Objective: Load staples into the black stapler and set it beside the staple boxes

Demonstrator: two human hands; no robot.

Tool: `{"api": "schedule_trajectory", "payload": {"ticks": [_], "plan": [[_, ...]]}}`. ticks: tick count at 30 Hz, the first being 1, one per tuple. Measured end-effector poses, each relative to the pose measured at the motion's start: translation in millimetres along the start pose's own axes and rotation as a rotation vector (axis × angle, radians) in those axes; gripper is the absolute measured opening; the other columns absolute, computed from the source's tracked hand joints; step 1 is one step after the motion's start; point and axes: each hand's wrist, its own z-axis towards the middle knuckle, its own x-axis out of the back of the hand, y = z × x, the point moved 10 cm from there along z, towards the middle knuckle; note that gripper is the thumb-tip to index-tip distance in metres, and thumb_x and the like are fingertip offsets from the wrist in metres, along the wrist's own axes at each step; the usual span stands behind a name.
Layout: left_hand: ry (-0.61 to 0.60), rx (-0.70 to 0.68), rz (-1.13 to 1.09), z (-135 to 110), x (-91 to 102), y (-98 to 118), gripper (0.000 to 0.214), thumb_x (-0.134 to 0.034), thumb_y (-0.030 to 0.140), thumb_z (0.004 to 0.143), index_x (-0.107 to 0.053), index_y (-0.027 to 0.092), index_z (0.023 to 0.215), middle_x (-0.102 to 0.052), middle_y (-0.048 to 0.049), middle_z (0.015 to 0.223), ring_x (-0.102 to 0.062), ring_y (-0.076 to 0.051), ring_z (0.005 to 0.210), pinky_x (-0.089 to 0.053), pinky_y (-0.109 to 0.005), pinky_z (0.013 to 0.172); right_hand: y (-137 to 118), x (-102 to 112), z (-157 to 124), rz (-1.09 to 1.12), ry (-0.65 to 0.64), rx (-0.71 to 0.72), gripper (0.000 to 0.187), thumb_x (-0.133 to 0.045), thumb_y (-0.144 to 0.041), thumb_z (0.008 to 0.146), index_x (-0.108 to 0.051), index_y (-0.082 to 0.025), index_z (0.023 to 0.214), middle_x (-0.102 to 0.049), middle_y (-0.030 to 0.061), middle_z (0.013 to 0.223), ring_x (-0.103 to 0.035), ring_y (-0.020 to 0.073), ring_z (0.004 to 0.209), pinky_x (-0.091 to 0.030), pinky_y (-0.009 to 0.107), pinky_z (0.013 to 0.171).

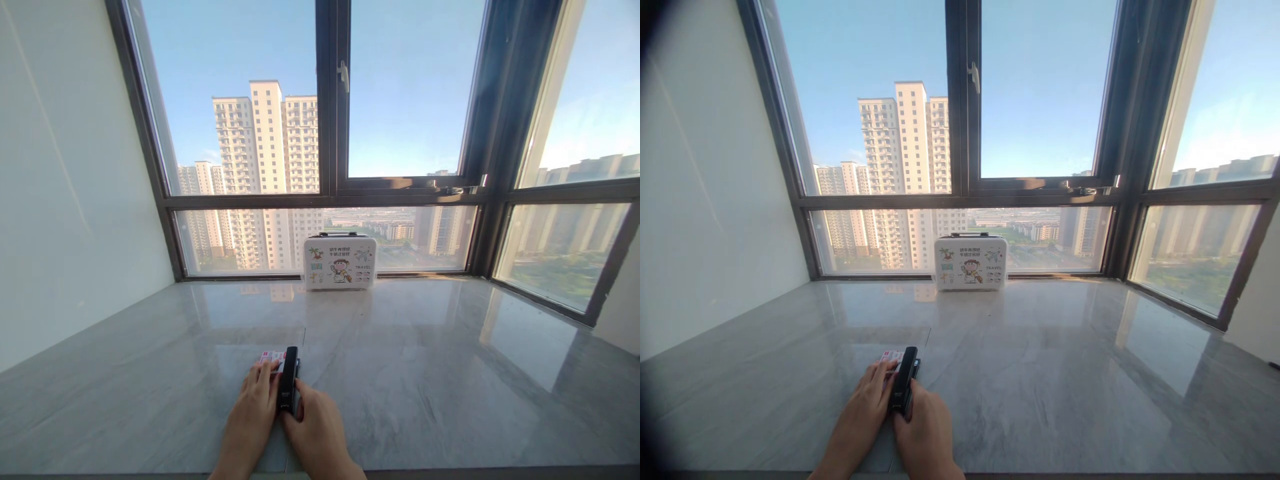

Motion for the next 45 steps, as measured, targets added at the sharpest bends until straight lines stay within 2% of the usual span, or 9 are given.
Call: {"api": "schedule_trajectory", "payload": {"ticks": [10, 20, 27, 35, 39, 42, 45], "plan": [[-0.012, -0.008, 0.064, -1, -6.8, -9, 0.037, -0.03, 0.036, 0.103, -0.05, 0.025, 0.132, -0.057, -0.0079, 0.134, -0.05, -0.025, 0.133, -0.045, -0.048, 0.109, 0, 0, 1, 0.006, 0.001, -0.005, 0.034, -0.063, -0.018, 0.073, -0.072, -0.026, 0.104, -0.068, 0.0001, 0.072, -0.053, 0.0164, 0.059, -0.025, 0.026, 0.055], [0.049, -0.028, 0.131, 0, 8.2, 4, 0.036, -0.031, 0.034, 0.103, -0.054, 0.025, 0.129, -0.062, -0.0062, 0.131, -0.058, -0.024, 0.122, -0.049, -0.044, 0.103, 2, -3, 0, -0.007, -0.012, -0.027, 0.039, -0.063, -0.019, 0.073, -0.071, -0.026, 0.11, -0.068, -0.0004, 0.071, -0.056, 0.0173, 0.061, -0.026, 0.026, 0.058], [0.025, -0.013, 0.153, 0, 7.4, 4, 0.037, -0.031, 0.034, 0.103, -0.053, 0.024, 0.13, -0.06, -0.0079, 0.134, -0.055, -0.026, 0.127, -0.046, -0.048, 0.107, 0, -3, -1, -0.04, -0.01, -0.01, 0.037, -0.06, -0.018, 0.075, -0.07, -0.027, 0.109, -0.066, -0.0027, 0.07, -0.056, 0.0166, 0.063, -0.028, 0.025, 0.058], [0.045, -0.02, 0.109, 0, 6.7, 3, 0.038, -0.031, 0.035, 0.103, -0.057, 0.026, 0.128, -0.062, -0.0056, 0.132, -0.057, -0.024, 0.125, -0.047, -0.045, 0.106, 0, -2, -1, -0.043, -0.026, -0.013, 0.038, -0.06, -0.02, 0.075, -0.069, -0.03, 0.111, -0.066, -0.0032, 0.07, -0.056, 0.0161, 0.061, -0.026, 0.026, 0.057], [0.051, -0.012, 0.092, 2, 6.3, 1, 0.037, -0.034, 0.036, 0.102, -0.057, 0.026, 0.129, -0.063, -0.0061, 0.132, -0.057, -0.025, 0.126, -0.046, -0.045, 0.107, -2, -4, -1, -0.043, -0.026, -0.012, 0.036, -0.061, -0.021, 0.075, -0.07, -0.027, 0.11, -0.065, -0.0025, 0.069, -0.055, 0.0156, 0.06, -0.027, 0.026, 0.057], [0.124, -0.006, 0.042, -2, 24.0, 4, 0.04, -0.036, 0.039, 0.102, -0.051, 0.024, 0.135, -0.061, -0.0081, 0.135, -0.055, -0.026, 0.128, -0.044, -0.049, 0.108, 1, -4, -1, 0.062, -0.091, 0.013, 0.049, -0.059, -0.02, 0.076, -0.064, -0.023, 0.125, -0.063, -0.0042, 0.067, -0.056, 0.0141, 0.06, -0.033, 0.024, 0.057], [0.282, 0.002, -0.049, -16, 54.4, 16, 0.038, -0.036, 0.039, 0.102, -0.049, 0.025, 0.136, -0.061, -0.0081, 0.134, -0.055, -0.027, 0.126, -0.043, -0.05, 0.108, 31, 14, 1, 0.22, -0.124, -0.052, 0.072, -0.055, -0.022, 0.082, -0.037, -0.012, 0.152, -0.06, -0.0059, 0.066, -0.056, 0.0127, 0.06, -0.039, 0.022, 0.058]]}}
